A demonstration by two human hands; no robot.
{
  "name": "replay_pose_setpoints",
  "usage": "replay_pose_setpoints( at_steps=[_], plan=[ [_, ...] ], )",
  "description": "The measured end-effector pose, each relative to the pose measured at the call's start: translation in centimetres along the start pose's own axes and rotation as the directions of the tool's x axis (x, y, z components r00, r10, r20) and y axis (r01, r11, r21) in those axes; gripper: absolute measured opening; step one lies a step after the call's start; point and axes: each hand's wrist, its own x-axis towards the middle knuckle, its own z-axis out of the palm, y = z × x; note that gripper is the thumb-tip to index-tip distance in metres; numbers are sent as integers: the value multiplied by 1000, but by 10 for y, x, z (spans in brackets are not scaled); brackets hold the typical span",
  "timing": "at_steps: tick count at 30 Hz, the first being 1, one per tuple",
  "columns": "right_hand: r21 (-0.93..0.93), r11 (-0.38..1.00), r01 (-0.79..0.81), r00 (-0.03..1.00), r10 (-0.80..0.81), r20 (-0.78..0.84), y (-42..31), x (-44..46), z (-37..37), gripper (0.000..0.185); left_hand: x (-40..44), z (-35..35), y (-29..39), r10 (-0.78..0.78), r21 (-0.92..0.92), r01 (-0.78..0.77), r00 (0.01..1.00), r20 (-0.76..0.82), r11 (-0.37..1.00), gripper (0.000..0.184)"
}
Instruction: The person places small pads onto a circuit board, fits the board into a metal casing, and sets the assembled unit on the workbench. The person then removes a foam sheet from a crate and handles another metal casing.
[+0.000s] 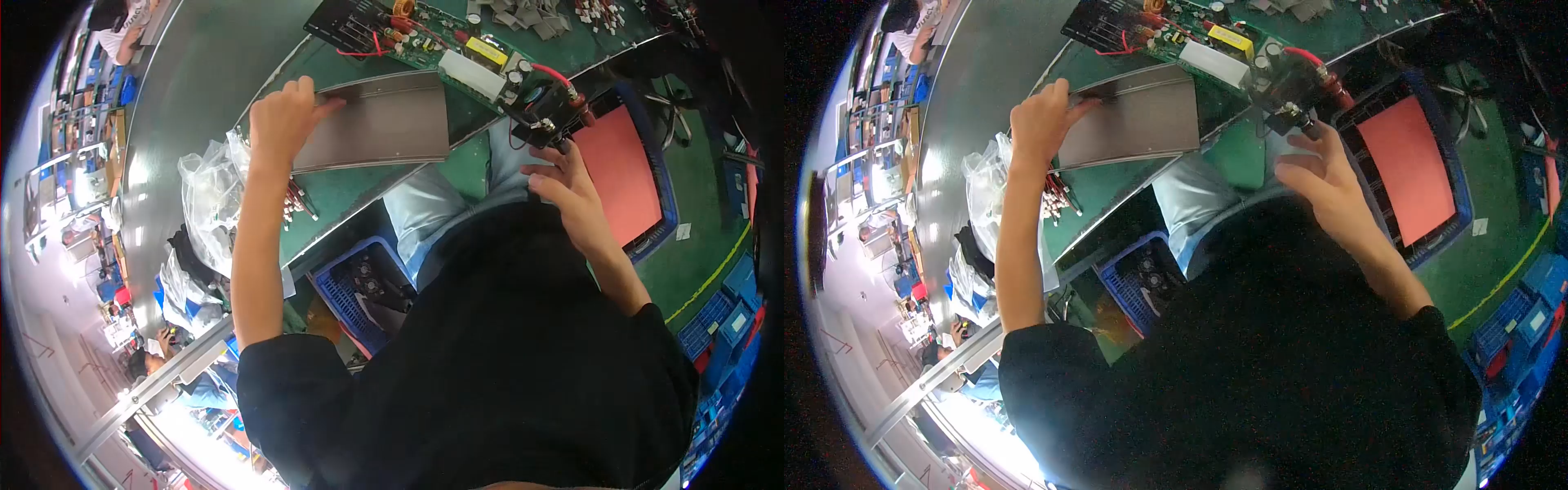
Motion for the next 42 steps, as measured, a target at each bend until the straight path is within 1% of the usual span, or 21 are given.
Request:
replay_pose_setpoints(
  at_steps=[4, 8, 13, 16, 19, 21, 22, 24, 25, 26, 27, 29, 30, 32, 33, 34, 36, 37, 38, 39, 42],
  plan=[
    [16, 1000, 8, 1000, -8, 0, 6, 2, -2, 68, 18, -25, 32, 15, -46, -21, 992, -122, 999, 70],
    [20, 1000, 8, 1000, -9, 25, 14, 6, -10, 62, 30, -19, 40, -30, -79, 37, 996, 86, 996, 69],
    [-13, 999, 29, 999, -29, 37, 23, 16, -16, 57, 24, -21, 33, -80, -252, 122, 982, 171, 960, 46],
    [39, 999, 27, 1000, -27, 5, 26, 21, -25, 54, 22, -16, 30, 21, -290, 11, 994, 110, 957, 34],
    [196, 976, 90, 996, -92, 0, 23, 31, -24, 52, 16, -19, 27, 57, -237, -42, 997, 54, 971, 26],
    [654, 754, 65, 882, -350, 317, 4, 26, -17, 52, 2, -26, 29, -20, -139, -5, 984, -179, 990, 24],
    [669, 743, -23, 903, -272, 333, 3, 30, -24, 57, -2, -38, 33, -88, -7, 88, 978, -191, 996, 24],
    [657, 750, -76, 954, -137, 267, 9, 50, -48, 58, -6, -68, 32, -247, -62, 241, 963, -111, 968, 21],
    [654, 744, -136, 981, 8, 196, 6, 54, -50, 59, -10, -81, 32, -392, -103, 388, 920, -13, 916, 18],
    [647, 751, -134, 980, 5, 197, 1, 54, -48, 59, -16, -92, 35, -566, -322, 547, 823, 40, 773, 38],
    [554, 830, -62, 995, 7, 101, -16, 54, -35, 58, -24, -106, 44, -575, -328, 553, 817, 36, 765, 38],
    [432, 902, 15, 1000, -13, -9, -36, 58, -27, 57, -44, -130, 71, -778, -364, 872, 467, 419, 327, 56],
    [425, 903, -62, 998, 66, 6, -38, 62, -27, 56, -52, -131, 81, -772, -385, 863, 480, 418, 327, 56],
    [488, 865, -115, 993, 93, 69, -35, 66, -29, 52, -62, -118, 100, -335, -432, 892, 370, 866, -131, 61],
    [489, 862, -130, 991, 96, 94, -37, 67, -26, 46, -67, -86, 112, -314, -452, 882, 395, 863, -133, 61],
    [472, 876, -100, 991, 45, 127, -39, 63, -21, 44, -75, -37, 129, -520, -599, 800, 497, 695, -37, 60],
    [473, 879, -60, 981, -36, 192, -40, 68, -23, 40, -69, -17, 138, -553, -765, 565, 548, 628, -308, 51],
    [493, 868, -59, 975, -56, 217, -36, 72, -29, 38, -65, -25, 124, -354, -631, 396, 577, 736, -667, 44],
    [502, 861, -87, 983, -8, 184, -34, 75, -35, 35, -57, -41, 114, -256, -480, 387, 503, 825, -787, 38],
    [502, 859, -98, 977, -12, 211, -38, 73, -33, 32, -50, -57, 101, -153, -324, 359, 430, 890, -875, 32],
    [502, 862, -77, 990, 4, 144, -39, 68, -28, 32, -53, -79, 65, -96, -232, 163, 584, 806, -959, 27]
  ],
)
